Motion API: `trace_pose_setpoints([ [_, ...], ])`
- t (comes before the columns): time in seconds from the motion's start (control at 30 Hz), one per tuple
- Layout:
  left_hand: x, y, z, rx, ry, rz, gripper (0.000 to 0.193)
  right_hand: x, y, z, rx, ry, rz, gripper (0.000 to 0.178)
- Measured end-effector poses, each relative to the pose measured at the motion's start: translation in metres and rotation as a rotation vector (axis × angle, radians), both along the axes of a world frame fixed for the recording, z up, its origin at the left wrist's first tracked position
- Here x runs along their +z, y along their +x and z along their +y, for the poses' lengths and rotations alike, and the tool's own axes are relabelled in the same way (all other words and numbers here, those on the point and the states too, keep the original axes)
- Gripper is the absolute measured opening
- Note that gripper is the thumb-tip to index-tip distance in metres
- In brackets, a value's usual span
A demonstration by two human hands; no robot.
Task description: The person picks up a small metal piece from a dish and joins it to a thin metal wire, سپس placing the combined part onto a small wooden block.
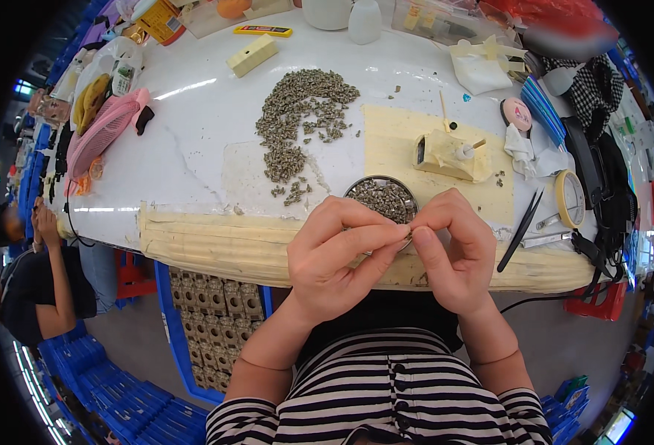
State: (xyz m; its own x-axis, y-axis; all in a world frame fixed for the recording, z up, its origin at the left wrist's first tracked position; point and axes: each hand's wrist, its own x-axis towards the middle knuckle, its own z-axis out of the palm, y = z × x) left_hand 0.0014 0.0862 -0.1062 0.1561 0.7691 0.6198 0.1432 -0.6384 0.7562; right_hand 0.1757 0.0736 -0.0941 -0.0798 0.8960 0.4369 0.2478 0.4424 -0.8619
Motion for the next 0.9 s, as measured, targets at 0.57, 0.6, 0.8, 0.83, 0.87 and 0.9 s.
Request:
trace_pose_setpoints([
  [0.57,0.0001,0.001,0.0001,0.053,0.019,0.009,0.025,0.0015,0.0017,-0.0035,-0.078,0.065,-0.012,0.007],
  [0.6,-0.0001,0.0016,0.0,0.063,0.024,0.007,0.025,0.0035,0.002,-0.004,-0.093,0.105,-0.035,0.009],
  [0.8,0.0002,0.0,-0.0003,0.051,0.016,-0.007,0.027,0.0068,-0.0002,-0.0059,-0.071,0.131,-0.133,0.009],
  [0.83,0.0,-0.0004,-0.0005,0.042,0.013,-0.01,0.027,0.0049,-0.0001,-0.0056,-0.05,0.106,-0.111,0.01],
  [0.87,-0.0001,-0.0009,-0.0003,0.028,0.016,-0.006,0.027,0.002,-0.0001,-0.0051,-0.029,0.081,-0.09,0.01],
  [0.9,-0.0001,-0.0012,0.0002,0.014,0.019,-0.001,0.028,0.0003,-0.0001,-0.0047,-0.009,0.056,-0.068,0.01],
])
